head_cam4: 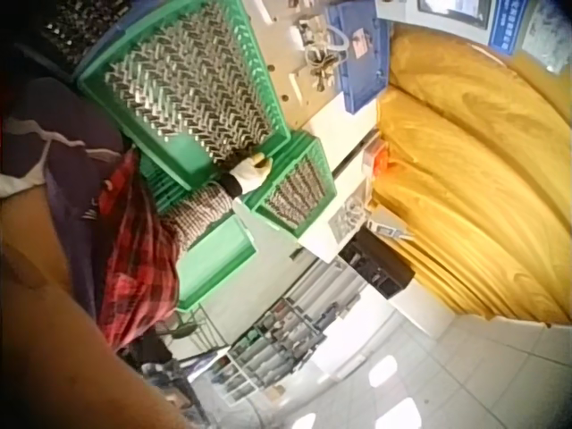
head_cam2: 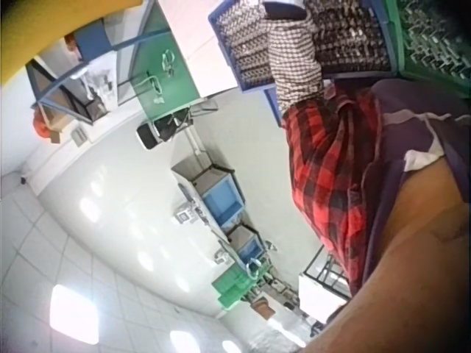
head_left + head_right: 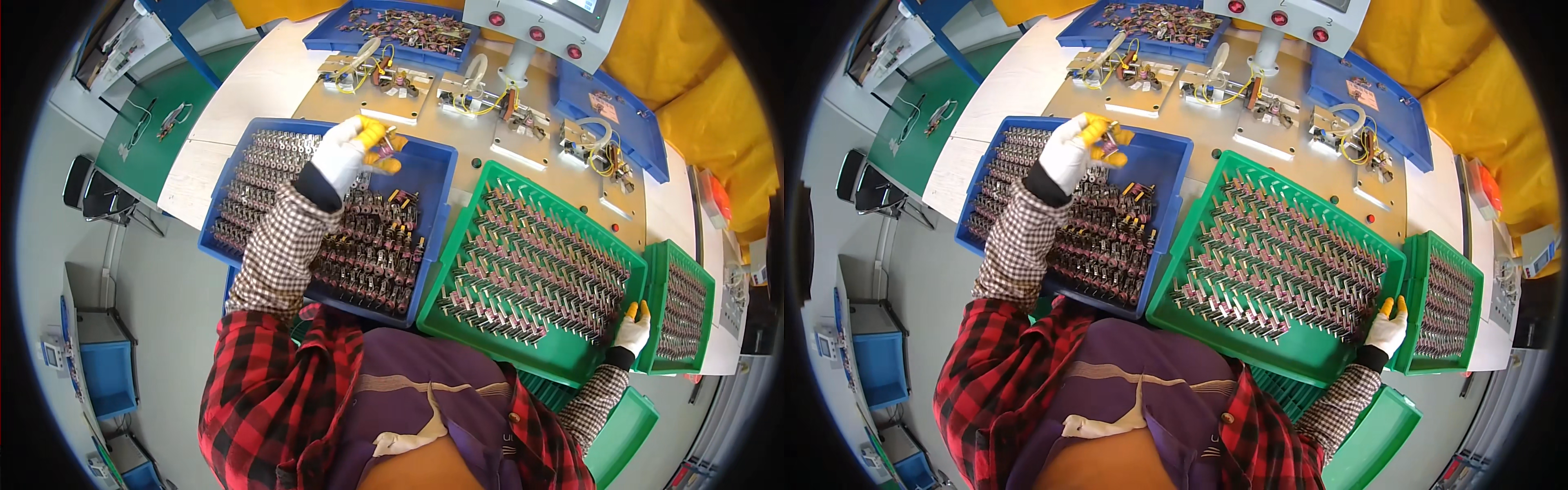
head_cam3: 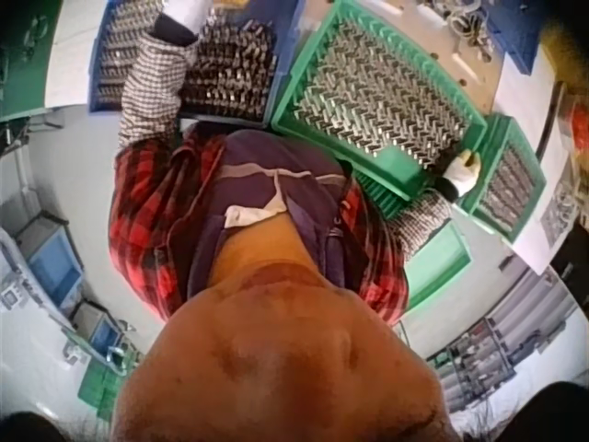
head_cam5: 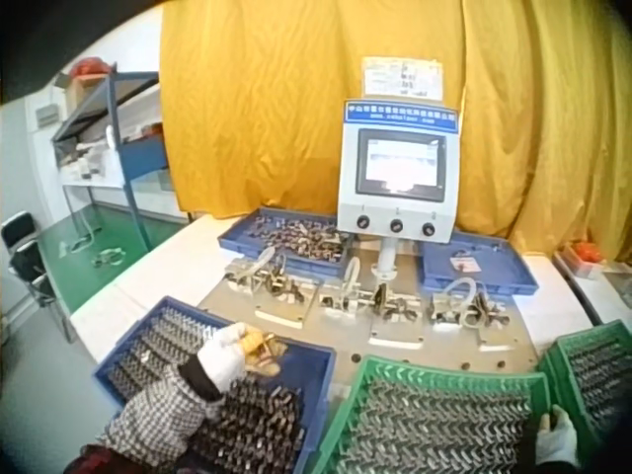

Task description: Sorting small electrical components into designated trays at a manufacturing workstation.

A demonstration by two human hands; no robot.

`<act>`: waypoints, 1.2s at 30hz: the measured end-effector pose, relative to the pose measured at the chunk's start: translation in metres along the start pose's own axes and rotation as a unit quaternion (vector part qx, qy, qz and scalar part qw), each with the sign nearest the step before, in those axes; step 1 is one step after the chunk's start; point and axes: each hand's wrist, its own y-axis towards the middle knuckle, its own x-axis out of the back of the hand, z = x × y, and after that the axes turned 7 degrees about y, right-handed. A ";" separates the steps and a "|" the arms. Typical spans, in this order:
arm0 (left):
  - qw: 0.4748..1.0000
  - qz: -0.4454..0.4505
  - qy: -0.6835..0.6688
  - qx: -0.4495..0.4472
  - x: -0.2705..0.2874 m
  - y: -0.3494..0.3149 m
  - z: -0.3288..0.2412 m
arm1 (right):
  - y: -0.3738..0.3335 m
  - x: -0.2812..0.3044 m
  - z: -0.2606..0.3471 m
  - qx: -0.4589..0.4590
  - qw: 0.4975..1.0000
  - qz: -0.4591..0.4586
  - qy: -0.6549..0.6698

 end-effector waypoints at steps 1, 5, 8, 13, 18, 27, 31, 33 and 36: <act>0.995 0.021 -0.094 0.007 0.003 -0.002 0.000 | 0.001 0.000 0.000 -0.001 1.000 0.004 -0.006; 0.926 0.085 -0.367 0.029 0.009 -0.009 0.004 | 0.002 0.001 0.001 -0.007 1.000 0.014 -0.027; 0.941 0.054 -0.333 0.014 0.009 -0.012 0.015 | 0.002 -0.001 0.004 0.069 0.995 -0.037 -0.056; 0.959 0.041 -0.279 -0.020 0.009 -0.017 0.014 | 0.003 0.000 0.017 0.193 0.967 -0.130 -0.104; 0.966 0.032 -0.254 -0.047 0.014 -0.020 0.012 | -0.001 0.011 0.131 0.196 0.976 0.031 0.093; 0.970 0.000 -0.235 -0.054 0.016 -0.013 0.013 | 0.022 -0.116 0.310 0.143 0.784 0.261 0.544; 0.971 -0.015 -0.230 -0.054 0.018 -0.015 0.013 | 0.022 -0.152 0.330 0.113 0.833 0.208 0.500; 0.973 -0.016 -0.224 -0.056 0.017 -0.016 0.013 | 0.019 -0.154 0.328 0.117 0.837 0.209 0.492; 0.975 -0.011 -0.215 -0.048 0.014 -0.019 0.011 | 0.025 -0.156 0.331 0.120 0.846 0.208 0.475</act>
